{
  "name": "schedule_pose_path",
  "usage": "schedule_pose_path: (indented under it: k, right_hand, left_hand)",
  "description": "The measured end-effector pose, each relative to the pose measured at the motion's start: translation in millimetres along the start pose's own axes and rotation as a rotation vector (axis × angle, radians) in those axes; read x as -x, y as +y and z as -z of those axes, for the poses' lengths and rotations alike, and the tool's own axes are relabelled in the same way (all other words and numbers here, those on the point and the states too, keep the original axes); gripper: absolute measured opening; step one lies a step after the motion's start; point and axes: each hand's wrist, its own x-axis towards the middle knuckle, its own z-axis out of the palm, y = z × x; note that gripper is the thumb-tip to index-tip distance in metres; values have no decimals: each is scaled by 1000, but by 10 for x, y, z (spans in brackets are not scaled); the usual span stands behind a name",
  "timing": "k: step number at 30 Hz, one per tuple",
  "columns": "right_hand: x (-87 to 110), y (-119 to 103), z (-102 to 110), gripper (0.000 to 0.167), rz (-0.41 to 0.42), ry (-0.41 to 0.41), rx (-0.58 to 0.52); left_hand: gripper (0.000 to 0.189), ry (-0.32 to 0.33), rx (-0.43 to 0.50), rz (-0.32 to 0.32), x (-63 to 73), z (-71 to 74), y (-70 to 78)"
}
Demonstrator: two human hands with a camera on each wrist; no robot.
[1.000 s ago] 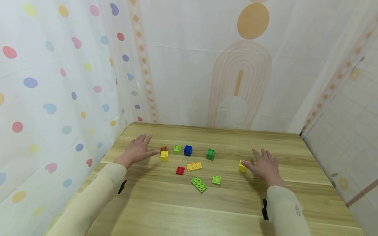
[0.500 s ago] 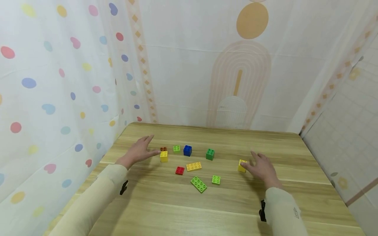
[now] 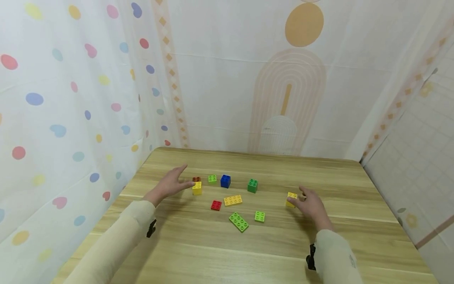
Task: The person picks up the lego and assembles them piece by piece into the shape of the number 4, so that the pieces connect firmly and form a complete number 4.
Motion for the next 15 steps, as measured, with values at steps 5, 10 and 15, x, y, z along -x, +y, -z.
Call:
schedule_pose_path:
  k: [5, 10, 15]
  right_hand:
    - [-7, 41, -42, 86, -49, 1, -64]
    - [-3, 52, -65, 81, -68, 12, -117]
    - [6, 47, -71, 79, -89, 8, -152]
  left_hand:
    - [94, -5, 88, 0, -19, -64, -37]
    - [93, -3, 164, 7, -26, -125, -57]
    - [90, 8, 217, 21, -15, -165, -56]
